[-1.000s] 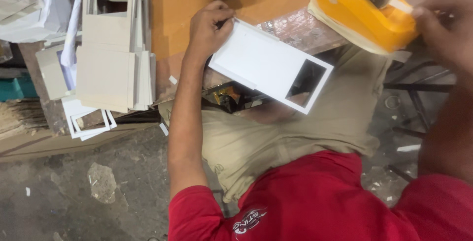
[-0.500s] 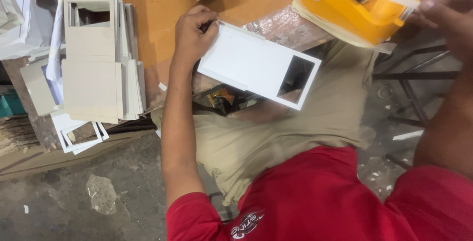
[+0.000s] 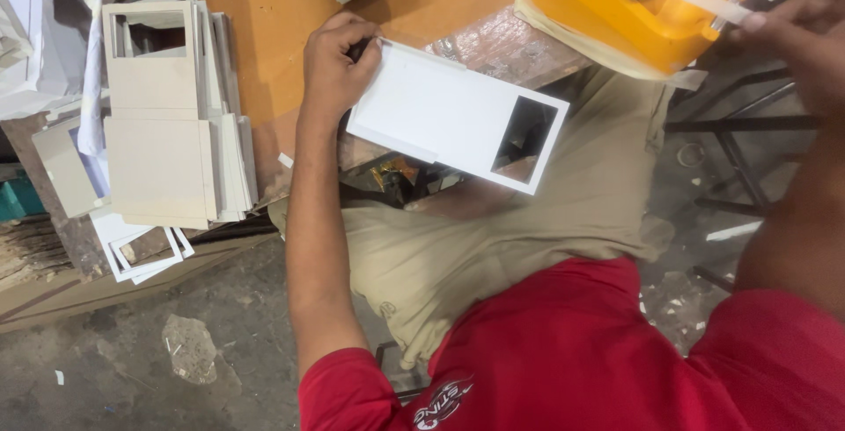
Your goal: The person sits on the floor and assembles white cardboard frames by applying adhesive tape to the edges. They repeatedly pick up frame pieces, apply tape, and stack the completed units on the table.
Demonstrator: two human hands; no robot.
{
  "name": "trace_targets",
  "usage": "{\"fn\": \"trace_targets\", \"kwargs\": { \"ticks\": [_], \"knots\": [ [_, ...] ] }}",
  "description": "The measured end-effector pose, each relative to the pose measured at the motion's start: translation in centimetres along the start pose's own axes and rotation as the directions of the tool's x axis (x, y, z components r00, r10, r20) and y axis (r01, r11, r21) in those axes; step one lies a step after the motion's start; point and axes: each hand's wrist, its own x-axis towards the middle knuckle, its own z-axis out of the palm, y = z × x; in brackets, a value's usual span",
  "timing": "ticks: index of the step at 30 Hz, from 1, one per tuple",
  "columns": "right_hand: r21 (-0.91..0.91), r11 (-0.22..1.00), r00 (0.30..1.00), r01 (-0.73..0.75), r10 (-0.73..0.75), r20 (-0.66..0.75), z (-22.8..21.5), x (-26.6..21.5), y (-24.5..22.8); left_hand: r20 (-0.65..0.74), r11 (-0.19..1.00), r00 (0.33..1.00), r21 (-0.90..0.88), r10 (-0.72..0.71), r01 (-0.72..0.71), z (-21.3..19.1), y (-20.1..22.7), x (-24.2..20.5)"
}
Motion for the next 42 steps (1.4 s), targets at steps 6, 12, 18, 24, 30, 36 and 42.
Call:
{"fn": "trace_targets", "kwargs": {
  "ticks": [6,12,18,24,30,36,42],
  "knots": [
    [0.33,0.938,0.991,-0.103,0.125,-0.045,-0.2,-0.7,2.6,0.001,1.0,1.0,0.013,-0.017,0.017,0.1,-0.1,0.0],
    [0.329,0.943,0.993,-0.043,0.075,-0.085,-0.1,-1.0,3.6,0.008,1.0,1.0,0.002,-0.019,0.019,0.2,-0.3,-0.1],
    [-0.413,0.907,0.938,0.08,-0.209,-0.278,1.4,-1.3,5.5,-0.009,1.0,1.0,-0.002,-0.024,0.024,0.2,-0.2,-0.1],
    [-0.067,0.986,0.923,0.156,-0.169,-0.346,3.8,-0.9,2.1,-0.012,0.999,1.0,0.019,-0.028,0.028,0.1,0.5,-0.1],
    [-0.524,0.845,0.987,0.107,-0.155,-0.049,4.6,-1.0,-7.0,-0.012,0.998,0.998,0.005,-0.055,0.055,0.3,0.6,0.1],
    [-0.503,0.83,0.97,0.241,-0.224,0.095,6.0,0.5,-12.1,-0.039,0.999,0.999,0.027,-0.031,0.032,0.3,0.5,0.0],
    [-0.553,0.832,0.998,0.044,-0.055,-0.003,7.2,0.6,-13.1,-0.049,0.999,0.998,0.017,-0.033,0.034,0.4,0.2,-0.1]
  ]
}}
